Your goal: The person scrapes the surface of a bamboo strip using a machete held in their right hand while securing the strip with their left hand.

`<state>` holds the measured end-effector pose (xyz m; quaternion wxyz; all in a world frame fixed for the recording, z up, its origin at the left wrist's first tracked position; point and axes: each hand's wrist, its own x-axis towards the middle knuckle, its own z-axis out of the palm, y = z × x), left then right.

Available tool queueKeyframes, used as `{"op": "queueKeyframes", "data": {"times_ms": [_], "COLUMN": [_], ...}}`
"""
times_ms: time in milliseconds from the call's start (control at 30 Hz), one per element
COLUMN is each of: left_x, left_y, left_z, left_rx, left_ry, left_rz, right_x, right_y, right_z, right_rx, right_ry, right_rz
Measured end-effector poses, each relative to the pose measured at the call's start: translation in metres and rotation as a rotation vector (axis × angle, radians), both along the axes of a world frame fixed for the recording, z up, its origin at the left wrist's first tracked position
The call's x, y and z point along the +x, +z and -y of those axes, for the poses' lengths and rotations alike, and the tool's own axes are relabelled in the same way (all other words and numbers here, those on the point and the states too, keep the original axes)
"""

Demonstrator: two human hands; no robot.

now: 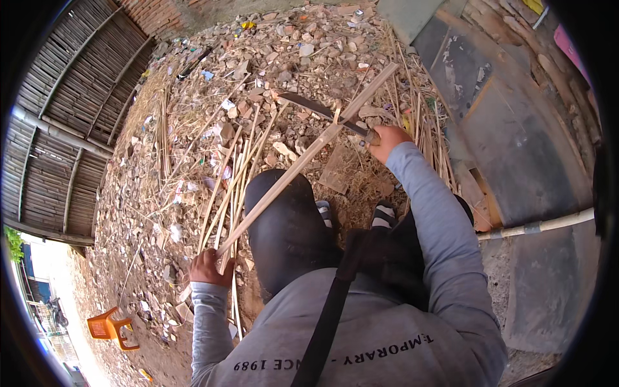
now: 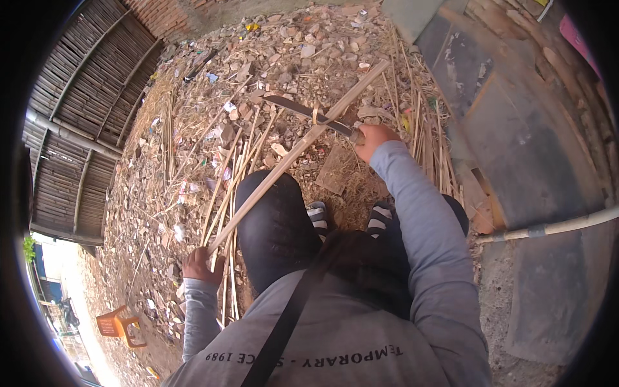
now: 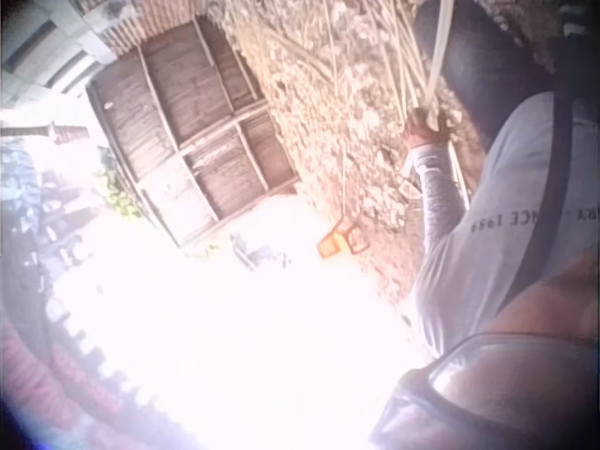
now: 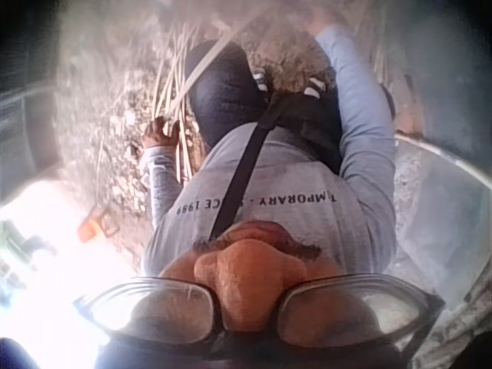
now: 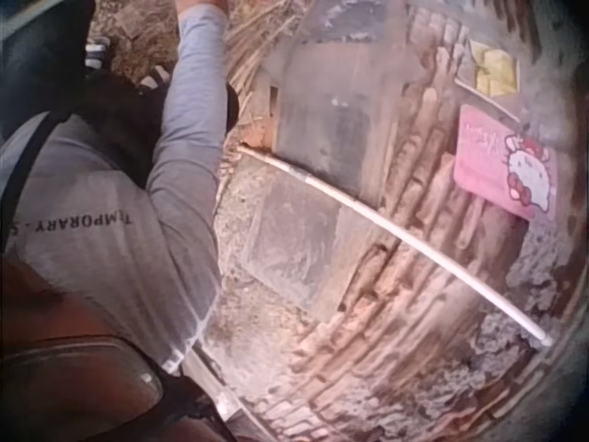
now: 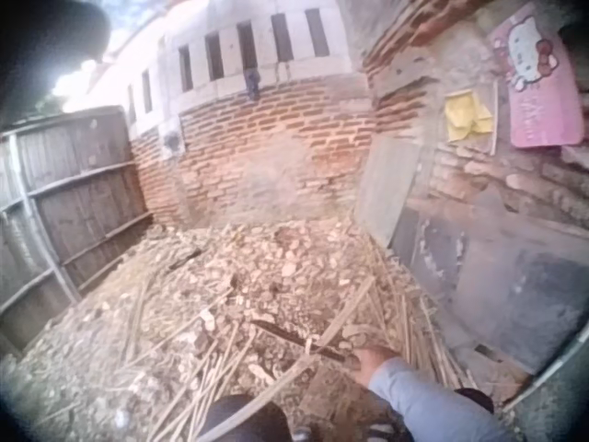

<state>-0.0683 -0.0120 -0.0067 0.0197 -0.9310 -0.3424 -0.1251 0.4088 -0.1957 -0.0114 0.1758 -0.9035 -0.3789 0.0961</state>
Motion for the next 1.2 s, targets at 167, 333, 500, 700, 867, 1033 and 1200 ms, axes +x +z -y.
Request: {"op": "queueKeyframes", "data": {"times_ms": [167, 333, 500, 700, 867, 1033, 1200], "left_x": [0.021, 0.026, 0.027, 0.036, 0.016, 0.023, 0.009], "left_y": [-0.007, -0.004, -0.008, 0.002, -0.016, -0.007, -0.012], "left_z": [0.011, 0.016, 0.013, 0.020, 0.006, 0.000, -0.005], "left_rx": [-0.198, -0.213, -0.165, -0.176, -0.185, -0.177, -0.227], "left_ry": [0.123, 0.113, 0.094, 0.098, 0.142, 0.087, 0.050], "left_rz": [-0.076, -0.103, -0.204, -0.083, -0.133, -0.171, -0.100], "right_x": [-0.006, -0.011, -0.021, -0.063, -0.062, -0.010, 0.004], "right_y": [-0.007, -0.001, -0.015, 0.021, 0.003, -0.003, -0.043], "right_z": [-0.003, -0.003, -0.008, -0.014, -0.020, -0.006, -0.008], "right_rx": [0.024, -0.080, -0.069, -0.145, -0.085, -0.120, 0.060], "right_ry": [0.089, 0.112, 0.290, 0.394, 0.349, 0.054, 0.156], "right_rz": [-0.027, 0.037, -0.113, 0.043, 0.081, 0.085, -0.222]}}
